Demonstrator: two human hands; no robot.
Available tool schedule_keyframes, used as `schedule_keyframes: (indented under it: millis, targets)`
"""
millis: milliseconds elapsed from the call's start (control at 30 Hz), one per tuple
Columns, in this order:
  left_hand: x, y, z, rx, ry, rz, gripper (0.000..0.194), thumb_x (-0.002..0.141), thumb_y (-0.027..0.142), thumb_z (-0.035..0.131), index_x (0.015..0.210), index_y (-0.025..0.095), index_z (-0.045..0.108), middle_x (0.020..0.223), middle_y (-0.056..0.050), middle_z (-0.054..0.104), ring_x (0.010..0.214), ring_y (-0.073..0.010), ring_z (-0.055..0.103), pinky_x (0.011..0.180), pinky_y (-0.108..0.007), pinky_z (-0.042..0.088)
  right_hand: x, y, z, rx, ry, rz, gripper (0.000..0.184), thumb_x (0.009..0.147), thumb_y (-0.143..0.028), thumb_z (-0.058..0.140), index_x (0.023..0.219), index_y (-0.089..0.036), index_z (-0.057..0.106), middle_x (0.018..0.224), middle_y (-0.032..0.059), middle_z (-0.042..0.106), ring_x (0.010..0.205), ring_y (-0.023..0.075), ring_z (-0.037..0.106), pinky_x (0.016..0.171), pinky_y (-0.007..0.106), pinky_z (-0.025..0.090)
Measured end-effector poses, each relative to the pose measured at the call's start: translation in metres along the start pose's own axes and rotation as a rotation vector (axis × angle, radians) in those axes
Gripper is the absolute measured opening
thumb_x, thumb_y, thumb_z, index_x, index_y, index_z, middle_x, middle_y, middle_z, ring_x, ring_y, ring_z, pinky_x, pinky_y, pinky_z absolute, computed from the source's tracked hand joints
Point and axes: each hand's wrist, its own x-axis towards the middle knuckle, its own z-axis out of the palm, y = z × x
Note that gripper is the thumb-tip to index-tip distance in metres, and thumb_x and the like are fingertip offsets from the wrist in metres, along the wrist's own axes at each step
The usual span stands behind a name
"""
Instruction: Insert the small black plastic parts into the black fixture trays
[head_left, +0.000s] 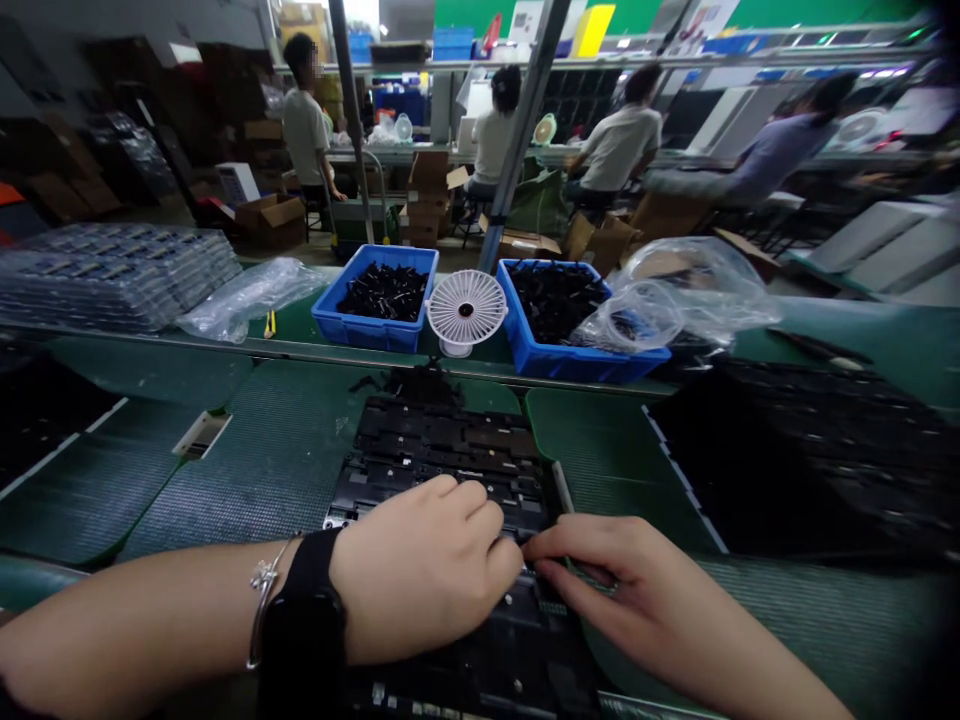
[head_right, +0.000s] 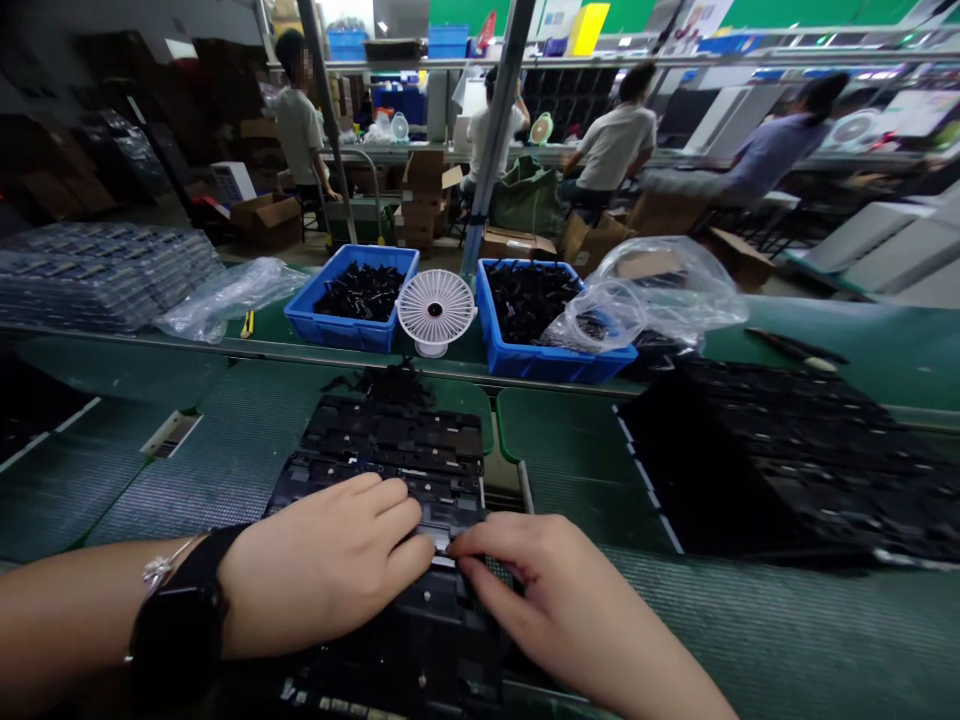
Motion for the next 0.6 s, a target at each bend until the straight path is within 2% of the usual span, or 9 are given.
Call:
schedule_keyframes:
  millis: [133, 400, 600]
  targets:
    - [0.001, 0.001, 0.004, 0.003, 0.036, 0.036, 0.016, 0.091, 0.017, 0.034, 0.087, 0.015, 0.049, 0.079, -0.005, 0.050, 0.071, -0.0183, 0.045, 0.060, -0.031, 0.037, 0.000, -0.001, 0.000, 0.028, 0.016, -0.003, 0.020, 0.084, -0.020, 0.049, 0.085, -0.027, 0.067, 0.079, -0.0019, 0.068, 0.069, 0.0137, 0.060, 0.062, 0.022, 0.044]
    - [-0.004, -0.008, 0.013, 0.033, 0.067, 0.057, 0.017, 0.091, 0.018, 0.035, 0.087, 0.017, 0.051, 0.079, -0.003, 0.052, 0.068, -0.0165, 0.046, 0.059, -0.030, 0.039, 0.000, 0.000, 0.000, 0.041, 0.025, 0.016, 0.019, 0.084, -0.022, 0.050, 0.086, -0.029, 0.068, 0.081, -0.0027, 0.068, 0.072, 0.0139, 0.061, 0.065, 0.022, 0.045]
    - [-0.008, -0.001, 0.019, 0.065, 0.187, 0.051, 0.021, 0.091, 0.017, 0.034, 0.088, 0.015, 0.054, 0.081, -0.005, 0.055, 0.068, -0.0159, 0.048, 0.059, -0.031, 0.039, 0.002, 0.002, 0.002, 0.034, 0.033, 0.016, 0.018, 0.084, -0.022, 0.052, 0.086, -0.028, 0.068, 0.080, -0.0024, 0.068, 0.070, 0.0144, 0.061, 0.063, 0.022, 0.046]
